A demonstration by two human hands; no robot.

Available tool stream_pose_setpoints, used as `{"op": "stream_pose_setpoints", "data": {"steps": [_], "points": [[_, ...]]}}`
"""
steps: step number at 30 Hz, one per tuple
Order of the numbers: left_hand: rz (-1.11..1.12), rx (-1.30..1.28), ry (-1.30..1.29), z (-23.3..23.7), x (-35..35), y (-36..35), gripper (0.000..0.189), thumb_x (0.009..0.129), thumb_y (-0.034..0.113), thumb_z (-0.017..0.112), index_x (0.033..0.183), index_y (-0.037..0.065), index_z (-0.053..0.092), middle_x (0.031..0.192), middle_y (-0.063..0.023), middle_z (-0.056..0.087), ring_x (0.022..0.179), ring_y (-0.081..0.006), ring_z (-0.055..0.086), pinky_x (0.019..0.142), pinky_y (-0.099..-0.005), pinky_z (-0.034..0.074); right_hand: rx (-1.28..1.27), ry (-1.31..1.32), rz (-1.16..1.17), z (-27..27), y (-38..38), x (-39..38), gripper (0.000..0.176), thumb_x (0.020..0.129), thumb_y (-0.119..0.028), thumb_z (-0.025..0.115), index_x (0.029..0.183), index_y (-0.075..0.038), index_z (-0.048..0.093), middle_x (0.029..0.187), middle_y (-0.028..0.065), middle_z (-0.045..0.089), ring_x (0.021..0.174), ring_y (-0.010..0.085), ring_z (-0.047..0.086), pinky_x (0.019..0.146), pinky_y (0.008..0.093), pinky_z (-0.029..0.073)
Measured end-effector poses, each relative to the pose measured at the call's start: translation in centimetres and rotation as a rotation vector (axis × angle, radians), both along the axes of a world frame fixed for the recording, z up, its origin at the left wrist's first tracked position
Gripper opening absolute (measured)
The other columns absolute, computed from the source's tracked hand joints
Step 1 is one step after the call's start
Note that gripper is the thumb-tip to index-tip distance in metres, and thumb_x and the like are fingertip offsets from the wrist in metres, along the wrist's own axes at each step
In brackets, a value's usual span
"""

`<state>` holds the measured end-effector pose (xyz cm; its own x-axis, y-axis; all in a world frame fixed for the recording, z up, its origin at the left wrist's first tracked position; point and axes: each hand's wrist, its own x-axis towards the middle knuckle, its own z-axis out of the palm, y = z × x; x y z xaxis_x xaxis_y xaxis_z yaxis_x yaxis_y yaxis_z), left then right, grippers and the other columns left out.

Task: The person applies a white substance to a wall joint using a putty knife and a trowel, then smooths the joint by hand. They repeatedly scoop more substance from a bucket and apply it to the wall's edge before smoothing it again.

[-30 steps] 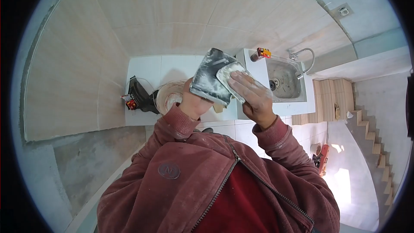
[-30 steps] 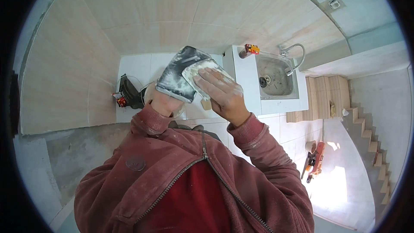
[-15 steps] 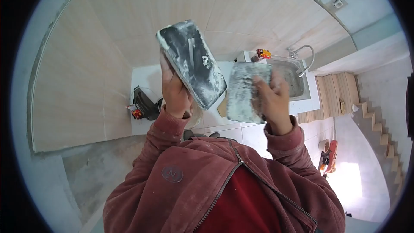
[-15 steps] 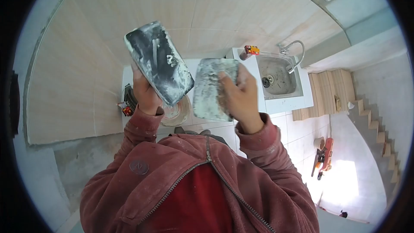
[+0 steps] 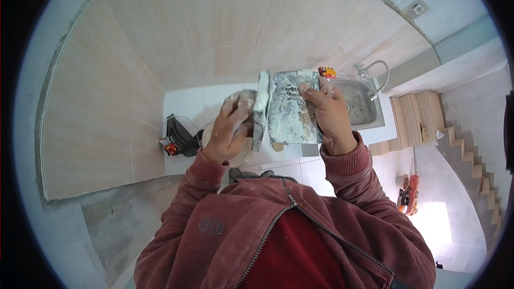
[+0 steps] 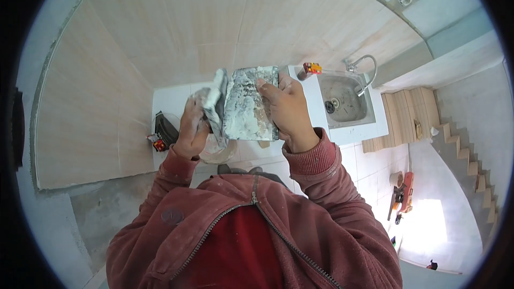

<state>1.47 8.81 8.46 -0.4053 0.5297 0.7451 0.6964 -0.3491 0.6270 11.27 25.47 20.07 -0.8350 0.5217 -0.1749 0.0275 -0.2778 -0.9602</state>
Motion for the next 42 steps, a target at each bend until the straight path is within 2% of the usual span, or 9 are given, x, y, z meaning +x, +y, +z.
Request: {"op": "stream_pose_setpoints", "data": {"steps": [4, 8, 11, 13, 16, 23, 27, 36, 42], "points": [[0.151, -0.273, 0.001, -3.5, 0.3, -2.3, 0.037, 0.077, -0.002, 0.051, 0.115, 0.001, 0.052, 0.120, -0.0250, 0.046, 0.111, -0.0401, 0.045, 0.095, -0.0439, 0.035, -0.062, 0.101, 0.031, 0.9, 3.1, -1.9, 0.026, 0.084, -0.004, 0.051, 0.107, 0.006, 0.048, 0.091, 0.0102, 0.059, 0.078, 0.0144, 0.060, 0.070, 0.0256, 0.050], [0.319, -0.334, -0.225, -8.1, 1.4, -7.3, 0.042, 0.082, 0.003, 0.047, 0.123, -0.005, 0.040, 0.125, -0.0230, 0.042, 0.118, -0.0386, 0.038, 0.101, -0.0417, 0.027, -0.018, 0.433, -0.128, 3.9, 9.4, -5.4, 0.033, 0.085, -0.005, 0.050, 0.116, 0.005, 0.042, 0.102, 0.0121, 0.058, 0.085, 0.0178, 0.061, 0.078, 0.0295, 0.050], [0.409, -0.394, -0.362, -10.8, 2.7, -10.8, 0.045, 0.082, 0.004, 0.045, 0.125, -0.005, 0.037, 0.128, -0.0226, 0.040, 0.120, -0.0372, 0.035, 0.102, -0.0419, 0.023, 0.439, 0.471, -0.130, 5.8, 13.8, -8.9, 0.025, 0.084, -0.004, 0.051, 0.107, 0.005, 0.049, 0.096, 0.0089, 0.060, 0.083, 0.0181, 0.061, 0.075, 0.0290, 0.050], [0.481, -0.429, -0.433, -11.0, 3.5, -12.1, 0.046, 0.081, 0.003, 0.044, 0.126, -0.005, 0.036, 0.128, -0.0222, 0.040, 0.121, -0.0365, 0.035, 0.102, -0.0425, 0.023, 1.208, 0.397, -0.334, 7.1, 15.7, -12.0, 0.017, 0.082, -0.005, 0.053, 0.098, 0.001, 0.057, 0.086, 0.0106, 0.064, 0.076, 0.0215, 0.062, 0.070, 0.0287, 0.048], [0.497, -0.476, -0.498, -11.4, 4.2, -13.1, 0.046, 0.082, 0.004, 0.044, 0.126, -0.005, 0.036, 0.128, -0.0222, 0.040, 0.121, -0.0367, 0.034, 0.103, -0.0424, 0.022, 1.565, 0.310, -0.417, 7.4, 18.4, -16.9, 0.014, 0.081, -0.007, 0.054, 0.093, -0.002, 0.060, 0.077, 0.0158, 0.062, 0.067, 0.0271, 0.059, 0.065, 0.0306, 0.046], [0.489, -0.452, -0.730, -13.9, 5.7, -14.9, 0.047, 0.082, 0.005, 0.044, 0.128, -0.004, 0.034, 0.130, -0.0229, 0.036, 0.121, -0.0370, 0.034, 0.103, -0.0424, 0.022, 1.723, 0.068, -0.383, 9.3, 21.2, -18.8, 0.018, 0.081, -0.010, 0.054, 0.099, -0.008, 0.059, 0.078, 0.0196, 0.059, 0.070, 0.0357, 0.057, 0.059, 0.0367, 0.045], [0.522, -0.474, -0.633, -14.3, 5.8, -15.2, 0.050, 0.081, -0.004, 0.038, 0.130, -0.003, 0.030, 0.121, -0.0162, 0.039, 0.113, -0.0250, 0.041, 0.097, -0.0341, 0.030, 1.773, -0.055, -0.345, 7.9, 21.2, -19.3, 0.023, 0.083, -0.011, 0.047, 0.100, -0.017, 0.062, 0.089, 0.0110, 0.063, 0.081, 0.0327, 0.059, 0.072, 0.0428, 0.046], [0.542, -0.520, -0.725, -14.0, 5.2, -15.0, 0.048, 0.082, -0.002, 0.040, 0.129, -0.004, 0.030, 0.122, -0.0175, 0.038, 0.115, -0.0265, 0.040, 0.097, -0.0350, 0.030, 2.108, 0.138, -0.403, 3.2, 22.8, -22.5, 0.036, 0.076, -0.002, 0.045, 0.103, -0.017, 0.062, 0.097, 0.0059, 0.063, 0.091, 0.0288, 0.058, 0.078, 0.0413, 0.045], [0.540, -0.492, -0.660, -14.0, 5.1, -15.0, 0.048, 0.081, -0.001, 0.042, 0.128, -0.003, 0.033, 0.115, -0.0159, 0.041, 0.109, -0.0263, 0.042, 0.094, -0.0347, 0.032, 1.947, -0.153, -0.299, 6.3, 21.3, -20.4, 0.035, 0.076, -0.001, 0.044, 0.103, -0.016, 0.062, 0.100, 0.0066, 0.062, 0.092, 0.0295, 0.057, 0.079, 0.0422, 0.044]]}}
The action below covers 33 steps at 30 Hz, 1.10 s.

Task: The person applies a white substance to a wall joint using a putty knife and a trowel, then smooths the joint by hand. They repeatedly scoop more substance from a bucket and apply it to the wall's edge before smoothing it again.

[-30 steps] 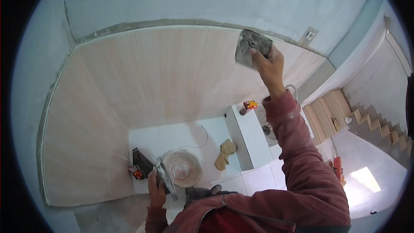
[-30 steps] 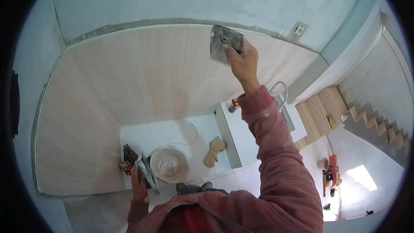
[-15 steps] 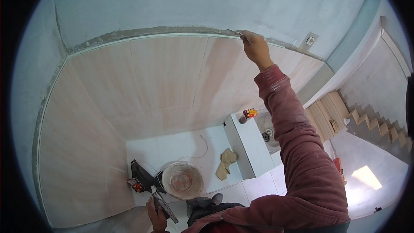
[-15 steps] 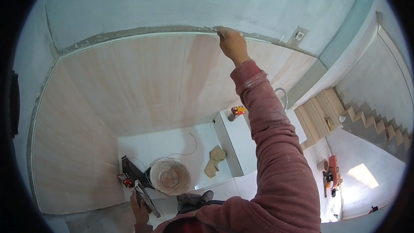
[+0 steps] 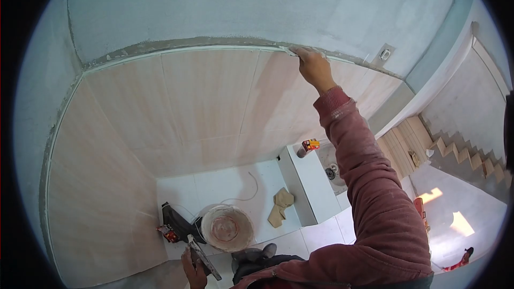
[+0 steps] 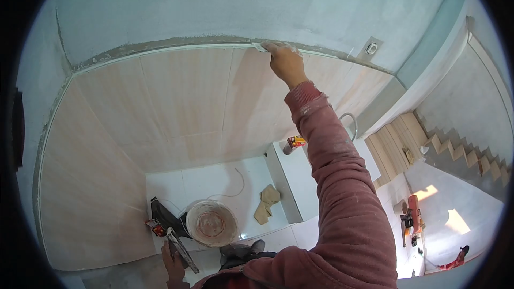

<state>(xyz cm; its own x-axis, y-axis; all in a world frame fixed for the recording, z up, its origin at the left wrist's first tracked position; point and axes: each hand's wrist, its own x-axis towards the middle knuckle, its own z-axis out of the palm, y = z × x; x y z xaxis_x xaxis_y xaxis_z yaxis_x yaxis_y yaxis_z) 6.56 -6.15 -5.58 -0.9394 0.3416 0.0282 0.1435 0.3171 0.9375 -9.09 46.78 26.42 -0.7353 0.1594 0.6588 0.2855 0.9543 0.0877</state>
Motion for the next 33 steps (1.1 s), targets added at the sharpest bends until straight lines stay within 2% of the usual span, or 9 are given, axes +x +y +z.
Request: {"op": "stream_pose_setpoints", "data": {"steps": [4, 11, 14, 17, 20, 22, 26, 30, 33], "points": [[0.009, -0.024, -0.025, -0.4, -0.3, 0.1, 0.049, 0.079, -0.001, 0.044, 0.127, -0.001, 0.034, 0.110, -0.0139, 0.042, 0.102, -0.0251, 0.045, 0.091, -0.0339, 0.034, 0.083, 0.062, 0.073, -0.7, 1.1, -1.5, 0.035, 0.077, -0.001, 0.045, 0.105, -0.016, 0.061, 0.101, 0.0072, 0.062, 0.093, 0.0292, 0.057, 0.082, 0.0420, 0.043], [-0.045, -0.041, -0.039, 1.3, -0.5, 1.0, 0.047, 0.079, -0.001, 0.045, 0.125, -0.001, 0.037, 0.110, -0.0146, 0.043, 0.104, -0.0259, 0.044, 0.091, -0.0339, 0.033, 0.206, 0.097, 0.100, -1.7, 1.5, -1.8, 0.039, 0.077, -0.001, 0.045, 0.110, -0.016, 0.058, 0.105, 0.0083, 0.060, 0.094, 0.0298, 0.057, 0.084, 0.0421, 0.042], [-0.069, -0.058, -0.012, 0.6, -0.6, 1.0, 0.047, 0.079, 0.000, 0.045, 0.125, 0.000, 0.038, 0.113, -0.0160, 0.044, 0.107, -0.0279, 0.044, 0.092, -0.0350, 0.033, 0.111, -0.061, 0.068, 0.1, 0.3, -1.2, 0.038, 0.077, 0.000, 0.044, 0.108, -0.016, 0.059, 0.105, 0.0091, 0.060, 0.094, 0.0300, 0.057, 0.084, 0.0421, 0.042], [-0.029, -0.123, 0.034, 0.5, -0.7, 1.2, 0.047, 0.079, 0.002, 0.046, 0.126, 0.000, 0.037, 0.117, -0.0173, 0.043, 0.109, -0.0299, 0.043, 0.093, -0.0361, 0.032, -0.139, -0.292, -0.075, 2.2, -1.9, -0.9, 0.037, 0.077, -0.001, 0.044, 0.107, -0.015, 0.060, 0.105, 0.0097, 0.060, 0.095, 0.0301, 0.056, 0.083, 0.0420, 0.043], [-0.090, -0.111, 0.082, 1.5, -0.8, 1.1, 0.048, 0.080, 0.003, 0.047, 0.127, 0.000, 0.037, 0.118, -0.0181, 0.043, 0.111, -0.0312, 0.042, 0.094, -0.0370, 0.032, -0.124, -0.153, 0.086, 1.2, -3.6, -2.3, 0.035, 0.076, -0.001, 0.046, 0.105, -0.015, 0.060, 0.103, 0.0088, 0.061, 0.095, 0.0291, 0.056, 0.083, 0.0417, 0.043], [-0.077, -0.120, -0.008, 1.7, -0.8, 1.1, 0.048, 0.080, 0.004, 0.047, 0.126, 0.000, 0.037, 0.118, -0.0180, 0.043, 0.110, -0.0311, 0.042, 0.094, -0.0367, 0.032, 0.196, 0.131, 0.254, -0.6, -4.0, -4.3, 0.035, 0.078, -0.002, 0.046, 0.108, -0.015, 0.060, 0.107, 0.0077, 0.060, 0.094, 0.0291, 0.057, 0.082, 0.0399, 0.045], [-0.104, -0.101, 0.076, 1.1, -0.7, 0.3, 0.048, 0.079, 0.004, 0.048, 0.126, 0.000, 0.038, 0.118, -0.0175, 0.043, 0.110, -0.0306, 0.043, 0.093, -0.0362, 0.032, 0.252, 0.169, 0.205, -3.6, -6.3, -5.4, 0.033, 0.077, -0.001, 0.047, 0.106, -0.011, 0.059, 0.109, 0.0086, 0.059, 0.099, 0.0285, 0.056, 0.089, 0.0419, 0.041], [-0.029, -0.095, 0.021, 1.1, 0.0, -0.5, 0.048, 0.079, 0.003, 0.049, 0.126, 0.000, 0.038, 0.117, -0.0165, 0.043, 0.108, -0.0295, 0.044, 0.093, -0.0359, 0.033, 0.130, -0.048, 0.147, -1.9, -6.9, -3.4, 0.036, 0.076, -0.001, 0.046, 0.107, -0.013, 0.059, 0.110, 0.0070, 0.059, 0.101, 0.0281, 0.055, 0.091, 0.0427, 0.039], [-0.015, -0.083, -0.030, 2.4, 0.0, -0.3, 0.049, 0.079, 0.003, 0.049, 0.126, 0.000, 0.038, 0.116, -0.0160, 0.044, 0.108, -0.0290, 0.044, 0.092, -0.0357, 0.033, 0.173, 0.056, 0.190, -1.8, -5.9, -5.1, 0.037, 0.076, 0.000, 0.046, 0.107, -0.014, 0.059, 0.106, 0.0065, 0.060, 0.101, 0.0271, 0.055, 0.089, 0.0420, 0.040]]}}
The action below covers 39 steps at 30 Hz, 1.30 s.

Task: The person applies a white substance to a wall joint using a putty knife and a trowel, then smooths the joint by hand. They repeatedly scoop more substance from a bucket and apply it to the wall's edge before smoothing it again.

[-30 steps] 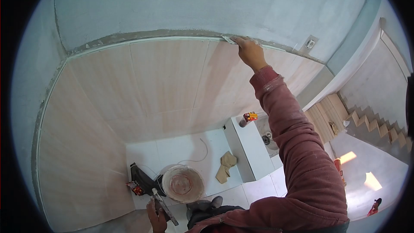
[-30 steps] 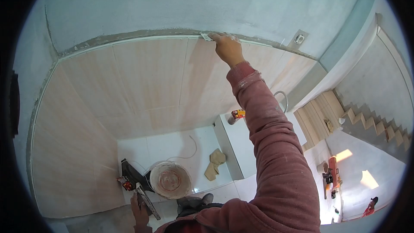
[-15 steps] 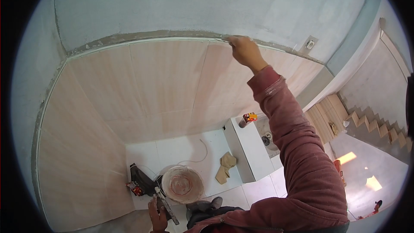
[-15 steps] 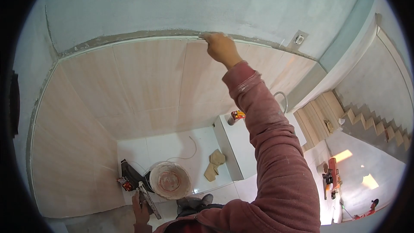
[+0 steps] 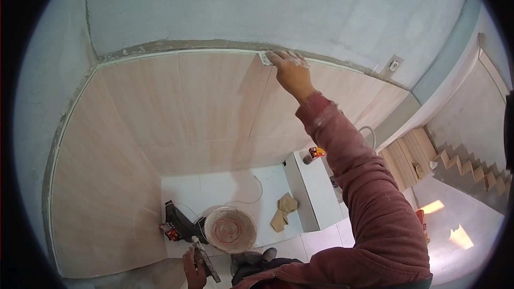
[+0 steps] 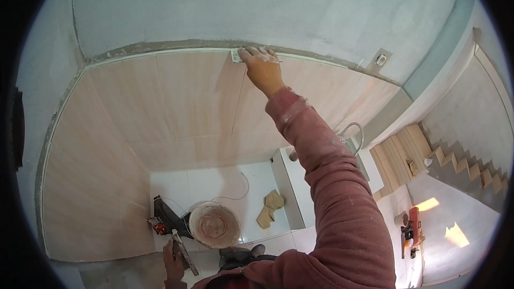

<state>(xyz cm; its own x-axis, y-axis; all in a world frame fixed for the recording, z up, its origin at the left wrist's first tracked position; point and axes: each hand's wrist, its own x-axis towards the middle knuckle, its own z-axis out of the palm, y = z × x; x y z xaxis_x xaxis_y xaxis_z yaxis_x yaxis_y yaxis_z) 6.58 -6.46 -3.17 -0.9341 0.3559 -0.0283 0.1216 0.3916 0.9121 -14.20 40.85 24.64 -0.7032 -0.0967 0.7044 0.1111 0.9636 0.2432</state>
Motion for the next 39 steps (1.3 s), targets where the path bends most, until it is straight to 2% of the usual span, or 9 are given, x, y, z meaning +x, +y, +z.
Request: {"op": "stream_pose_setpoints", "data": {"steps": [16, 23, 27, 28, 30, 33, 35, 37, 39], "points": [[-0.083, -0.107, 0.177, -1.4, -0.7, -0.1, 0.048, 0.078, 0.002, 0.049, 0.125, 0.001, 0.039, 0.114, -0.0201, 0.045, 0.106, -0.0341, 0.045, 0.090, -0.0392, 0.035, 0.110, 0.080, -0.072, -2.0, -1.3, 1.5, 0.031, 0.077, -0.007, 0.047, 0.106, -0.014, 0.057, 0.095, 0.0069, 0.061, 0.090, 0.0244, 0.057, 0.075, 0.0391, 0.045], [-0.202, -0.137, 0.213, 0.7, -2.1, 1.3, 0.049, 0.080, -0.001, 0.047, 0.127, 0.001, 0.037, 0.123, -0.0181, 0.042, 0.113, -0.0320, 0.042, 0.094, -0.0373, 0.034, 0.018, -0.394, -0.060, -0.8, -3.2, 2.4, 0.037, 0.087, -0.019, 0.047, 0.123, -0.014, 0.043, 0.077, 0.0103, 0.063, 0.068, 0.0279, 0.061, 0.059, 0.0384, 0.047], [0.114, 1.040, -0.448, 2.7, -3.0, 5.7, 0.043, 0.084, 0.010, 0.048, 0.125, 0.002, 0.039, 0.124, -0.0138, 0.044, 0.112, -0.0272, 0.045, 0.094, -0.0405, 0.037, -0.677, -0.738, 0.529, -4.5, -3.4, 4.8, 0.024, 0.076, -0.010, 0.061, 0.100, -0.008, 0.060, 0.071, 0.0090, 0.063, 0.062, 0.0196, 0.061, 0.054, 0.0349, 0.046], [0.199, 1.327, -0.621, 3.1, -3.1, 6.8, 0.042, 0.086, 0.013, 0.048, 0.125, 0.002, 0.039, 0.124, -0.0127, 0.044, 0.111, -0.0261, 0.046, 0.093, -0.0413, 0.038, -1.355, -1.078, 0.382, -4.9, -5.5, 7.7, 0.014, 0.074, -0.007, 0.062, 0.088, -0.006, 0.063, 0.071, 0.0049, 0.063, 0.061, 0.0125, 0.058, 0.052, 0.0292, 0.045], [0.065, 1.359, -0.673, 3.2, -3.8, 9.2, 0.040, 0.086, 0.015, 0.048, 0.124, 0.004, 0.040, 0.122, -0.0111, 0.047, 0.109, -0.0251, 0.048, 0.093, -0.0410, 0.040, -1.852, -1.018, 0.622, -10.7, -7.7, 12.9, 0.021, 0.082, -0.012, 0.058, 0.098, 0.000, 0.060, 0.089, 0.0031, 0.063, 0.075, 0.0067, 0.057, 0.062, 0.0216, 0.044], [-0.160, 1.313, -0.688, 4.8, -4.7, 13.9, 0.036, 0.089, 0.015, 0.045, 0.123, 0.005, 0.041, 0.116, -0.0083, 0.052, 0.105, -0.0232, 0.051, 0.092, -0.0393, 0.041, -2.765, -0.775, 0.895, -17.1, -12.0, 20.0, 0.038, 0.086, -0.013, 0.052, 0.120, 0.003, 0.045, 0.114, 0.0119, 0.056, 0.102, 0.0208, 0.056, 0.091, 0.0337, 0.042], [-0.302, 0.466, 0.106, 5.0, -4.8, 16.6, 0.035, 0.090, 0.017, 0.042, 0.121, 0.003, 0.043, 0.115, -0.0121, 0.052, 0.102, -0.0263, 0.053, 0.089, -0.0387, 0.045, -2.830, -0.722, 0.651, -20.6, -11.0, 23.8, 0.041, 0.085, -0.013, 0.053, 0.122, 0.002, 0.043, 0.115, 0.0120, 0.055, 0.102, 0.0225, 0.056, 0.090, 0.0358, 0.043], [-0.387, 1.350, -0.878, 3.4, -4.6, 19.4, 0.043, 0.087, 0.001, 0.045, 0.128, 0.003, 0.034, 0.122, -0.0088, 0.048, 0.110, -0.0217, 0.049, 0.095, -0.0349, 0.040, -3.002, -0.489, 1.147, -20.6, -10.5, 27.1, 0.040, 0.084, -0.014, 0.055, 0.120, 0.001, 0.045, 0.111, 0.0121, 0.057, 0.100, 0.0227, 0.057, 0.088, 0.0346, 0.044], [-0.392, 1.223, -1.133, 3.0, -5.4, 22.7, 0.053, 0.085, 0.001, 0.050, 0.132, 0.003, 0.027, 0.126, -0.0086, 0.044, 0.114, -0.0201, 0.046, 0.096, -0.0326, 0.038, -2.963, -0.355, 1.011, -18.7, -8.9, 29.8, 0.038, 0.082, -0.014, 0.056, 0.116, 0.000, 0.046, 0.104, 0.0118, 0.059, 0.095, 0.0229, 0.058, 0.084, 0.0347, 0.046]]}}
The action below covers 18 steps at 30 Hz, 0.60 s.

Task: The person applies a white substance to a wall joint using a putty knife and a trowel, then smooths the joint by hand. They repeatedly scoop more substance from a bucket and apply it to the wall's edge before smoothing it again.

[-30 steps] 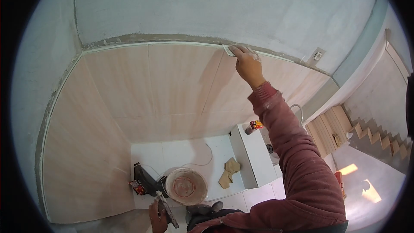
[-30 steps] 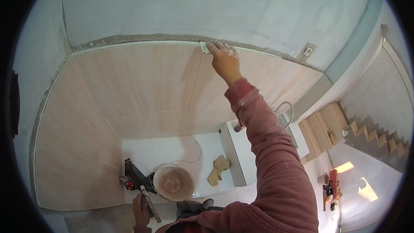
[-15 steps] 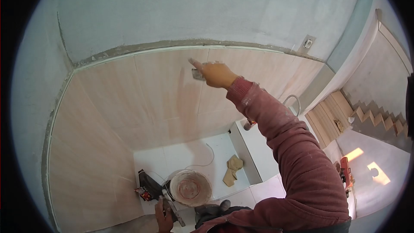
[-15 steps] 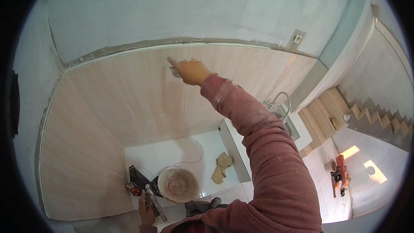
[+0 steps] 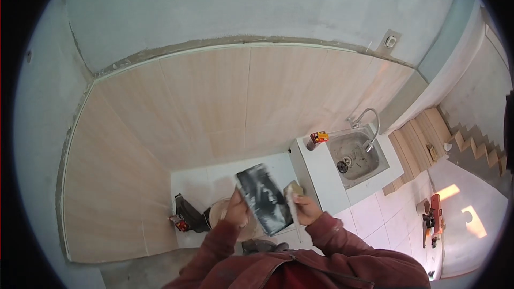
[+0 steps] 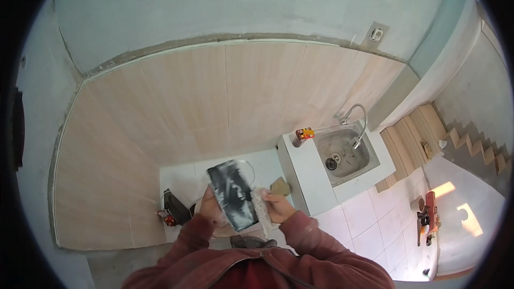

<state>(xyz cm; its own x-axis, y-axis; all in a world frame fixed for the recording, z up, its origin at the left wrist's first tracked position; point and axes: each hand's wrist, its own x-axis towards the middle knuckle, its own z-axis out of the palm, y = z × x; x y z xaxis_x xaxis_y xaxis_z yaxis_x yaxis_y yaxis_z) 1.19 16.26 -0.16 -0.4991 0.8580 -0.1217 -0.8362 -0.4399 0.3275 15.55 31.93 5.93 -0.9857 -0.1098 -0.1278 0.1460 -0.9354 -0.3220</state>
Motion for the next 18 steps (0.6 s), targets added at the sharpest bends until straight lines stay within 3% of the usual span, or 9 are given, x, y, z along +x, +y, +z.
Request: {"op": "stream_pose_setpoints", "data": {"steps": [2, 4, 6, 8, 10, 12, 14, 17, 18], "points": [[-0.113, -0.014, 0.625, 6.9, -0.4, 2.9, 0.060, 0.083, 0.004, 0.056, 0.134, 0.004, 0.023, 0.131, -0.0084, 0.039, 0.119, -0.0196, 0.041, 0.099, -0.0331, 0.034, 0.094, -0.046, -0.103, 2.3, 1.3, 2.5, 0.037, 0.081, -0.015, 0.058, 0.113, 0.000, 0.048, 0.098, 0.0115, 0.060, 0.090, 0.0232, 0.060, 0.079, 0.0347, 0.048], [-0.228, 0.085, 0.820, 9.2, 0.4, 7.3, 0.066, 0.081, 0.007, 0.060, 0.135, 0.004, 0.022, 0.134, -0.0093, 0.035, 0.124, -0.0197, 0.034, 0.102, -0.0344, 0.027, 0.174, 0.125, -0.316, 4.4, 2.5, 5.2, 0.032, 0.078, -0.015, 0.062, 0.104, -0.002, 0.050, 0.085, 0.0109, 0.060, 0.077, 0.0234, 0.061, 0.068, 0.0347, 0.051], [-0.192, 0.097, 1.157, 11.8, 0.7, 10.4, 0.070, 0.080, 0.015, 0.063, 0.135, 0.003, 0.022, 0.137, -0.0130, 0.030, 0.129, -0.0238, 0.026, 0.105, -0.0376, 0.021, 0.245, 0.090, -0.485, 5.5, 3.4, 7.4, 0.032, 0.076, -0.017, 0.065, 0.100, -0.003, 0.049, 0.079, 0.0108, 0.059, 0.070, 0.0246, 0.061, 0.061, 0.0347, 0.052], [0.170, -0.340, 1.828, 11.9, -2.6, 13.4, 0.075, 0.078, 0.023, 0.065, 0.135, 0.002, 0.021, 0.137, -0.0184, 0.029, 0.130, -0.0300, 0.023, 0.106, -0.0403, 0.018, 0.268, 0.057, -0.682, 4.6, 5.1, 10.4, 0.036, 0.075, -0.017, 0.066, 0.102, -0.002, 0.048, 0.089, 0.0121, 0.059, 0.080, 0.0285, 0.060, 0.067, 0.0391, 0.052], [0.811, -0.799, 1.882, 12.5, -9.9, 16.7, 0.081, 0.075, 0.024, 0.065, 0.136, 0.000, 0.017, 0.131, -0.0237, 0.035, 0.122, -0.0386, 0.032, 0.101, -0.0459, 0.025, 0.360, -0.012, -0.735, 4.1, 6.4, 14.1, 0.040, 0.075, -0.025, 0.065, 0.105, -0.003, 0.049, 0.108, 0.0197, 0.054, 0.102, 0.0353, 0.052, 0.077, 0.0488, 0.049], [1.086, -1.051, 1.755, 18.6, -14.3, 16.8, 0.085, 0.074, 0.019, 0.061, 0.138, 0.002, 0.009, 0.109, -0.0211, 0.054, 0.089, -0.0309, 0.058, 0.071, -0.0426, 0.046, 0.455, -0.014, -0.743, 4.3, 7.3, 18.6, 0.043, 0.075, -0.029, 0.065, 0.105, -0.003, 0.050, 0.119, 0.0230, 0.047, 0.104, 0.0401, 0.050, 0.080, 0.0516, 0.047], [0.918, -1.475, 1.733, 21.5, -17.2, 17.9, 0.085, 0.073, 0.023, 0.058, 0.137, -0.003, 0.009, 0.100, -0.0205, 0.059, 0.077, -0.0289, 0.062, 0.064, -0.0404, 0.048, 0.541, -0.133, -0.828, 3.6, 7.1, 23.1, 0.041, 0.074, -0.029, 0.066, 0.102, -0.003, 0.050, 0.119, 0.0222, 0.047, 0.103, 0.0394, 0.051, 0.081, 0.0515, 0.047], [0.679, -1.699, 1.724, 23.0, -17.9, 19.3, 0.086, 0.073, 0.026, 0.056, 0.134, -0.010, 0.009, 0.092, -0.0190, 0.062, 0.076, -0.0291, 0.063, 0.063, -0.0403, 0.049, 0.496, -0.231, -0.922, 4.1, 5.4, 26.9, 0.037, 0.072, -0.027, 0.067, 0.097, -0.004, 0.051, 0.109, 0.0198, 0.054, 0.098, 0.0366, 0.055, 0.083, 0.0484, 0.047], [0.685, -1.698, 1.723, 23.3, -17.6, 19.7, 0.086, 0.073, 0.026, 0.056, 0.134, -0.010, 0.009, 0.092, -0.0190, 0.062, 0.076, -0.0291, 0.063, 0.063, -0.0403, 0.049, 0.465, -0.213, -0.940, 3.9, 5.0, 28.0, 0.043, 0.073, -0.025, 0.067, 0.106, -0.003, 0.049, 0.110, 0.0191, 0.053, 0.100, 0.0342, 0.055, 0.086, 0.0458, 0.046]]}}
